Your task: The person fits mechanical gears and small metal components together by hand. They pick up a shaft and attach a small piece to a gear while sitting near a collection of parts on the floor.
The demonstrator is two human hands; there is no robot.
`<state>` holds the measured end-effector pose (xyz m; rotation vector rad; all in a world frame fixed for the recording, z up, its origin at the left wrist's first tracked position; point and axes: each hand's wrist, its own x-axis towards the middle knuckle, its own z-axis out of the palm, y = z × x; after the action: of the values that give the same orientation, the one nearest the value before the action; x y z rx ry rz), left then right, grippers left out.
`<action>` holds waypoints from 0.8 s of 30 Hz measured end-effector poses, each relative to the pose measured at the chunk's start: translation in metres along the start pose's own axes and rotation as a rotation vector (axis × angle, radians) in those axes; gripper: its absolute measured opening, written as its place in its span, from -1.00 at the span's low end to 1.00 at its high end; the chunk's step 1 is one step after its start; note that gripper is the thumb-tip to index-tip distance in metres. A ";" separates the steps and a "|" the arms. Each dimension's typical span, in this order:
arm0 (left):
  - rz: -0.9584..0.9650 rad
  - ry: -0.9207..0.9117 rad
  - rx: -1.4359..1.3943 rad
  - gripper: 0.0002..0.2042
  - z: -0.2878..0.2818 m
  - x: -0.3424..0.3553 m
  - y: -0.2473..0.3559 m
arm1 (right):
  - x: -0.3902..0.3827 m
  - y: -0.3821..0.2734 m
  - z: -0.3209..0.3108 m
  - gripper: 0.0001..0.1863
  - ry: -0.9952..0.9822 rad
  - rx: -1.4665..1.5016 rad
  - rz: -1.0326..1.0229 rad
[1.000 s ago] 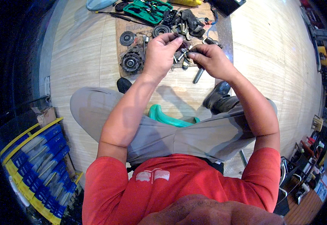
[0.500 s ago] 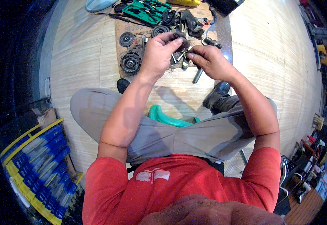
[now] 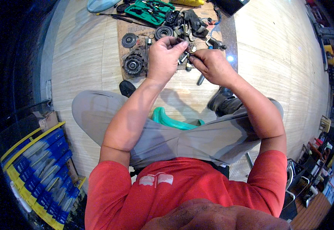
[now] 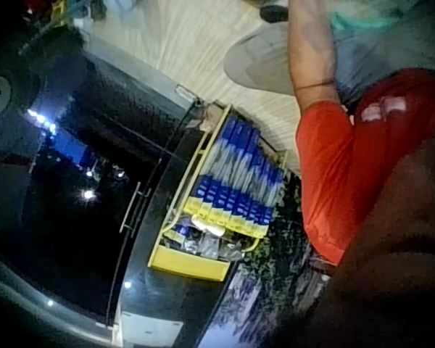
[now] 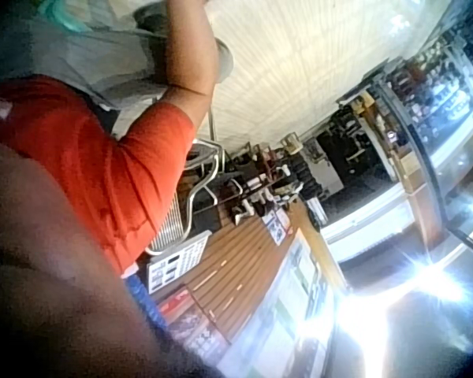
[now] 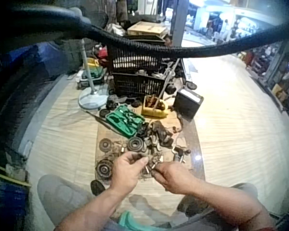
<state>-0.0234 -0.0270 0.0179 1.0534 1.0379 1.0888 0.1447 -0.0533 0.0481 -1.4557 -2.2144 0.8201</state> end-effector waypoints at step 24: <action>-0.031 -0.111 -0.120 -0.87 -0.005 0.004 0.004 | -0.002 0.001 -0.005 -0.68 -0.045 0.127 0.057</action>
<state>-0.0284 -0.0219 0.0202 0.9870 0.8870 1.0431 0.1490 -0.0530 0.0510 -1.4586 -2.1197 1.0021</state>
